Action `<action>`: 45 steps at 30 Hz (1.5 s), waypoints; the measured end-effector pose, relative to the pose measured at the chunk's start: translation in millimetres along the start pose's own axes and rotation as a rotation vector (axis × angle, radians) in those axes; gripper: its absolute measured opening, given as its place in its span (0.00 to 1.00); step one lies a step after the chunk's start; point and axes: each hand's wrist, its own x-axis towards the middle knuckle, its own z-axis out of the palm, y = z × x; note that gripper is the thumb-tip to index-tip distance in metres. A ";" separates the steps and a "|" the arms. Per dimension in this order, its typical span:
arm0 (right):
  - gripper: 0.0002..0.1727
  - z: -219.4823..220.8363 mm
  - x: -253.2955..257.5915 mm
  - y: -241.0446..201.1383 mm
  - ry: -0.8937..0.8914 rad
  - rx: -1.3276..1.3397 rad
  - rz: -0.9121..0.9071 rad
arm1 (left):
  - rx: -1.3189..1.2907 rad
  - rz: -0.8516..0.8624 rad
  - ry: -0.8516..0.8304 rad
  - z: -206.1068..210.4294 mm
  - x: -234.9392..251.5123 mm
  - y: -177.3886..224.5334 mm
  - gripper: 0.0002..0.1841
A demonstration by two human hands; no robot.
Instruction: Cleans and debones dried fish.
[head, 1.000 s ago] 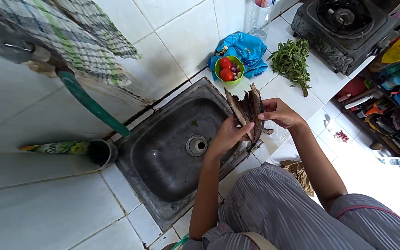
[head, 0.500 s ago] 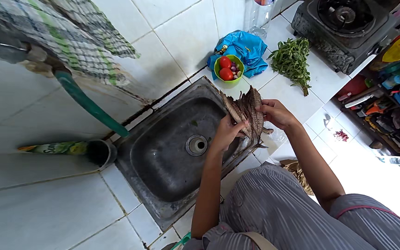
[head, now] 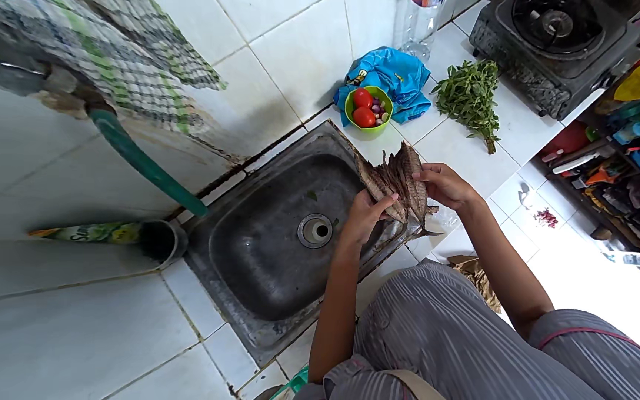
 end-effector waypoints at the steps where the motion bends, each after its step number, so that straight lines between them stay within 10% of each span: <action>1: 0.10 -0.6 -0.2 0.0 -0.008 0.002 -0.001 | 0.000 0.001 -0.003 -0.2 0.1 -0.2 0.14; 45: 0.18 7.1 -11.6 -6.6 -0.086 -0.127 0.100 | 0.147 0.024 -0.040 -4.0 4.1 -8.2 0.07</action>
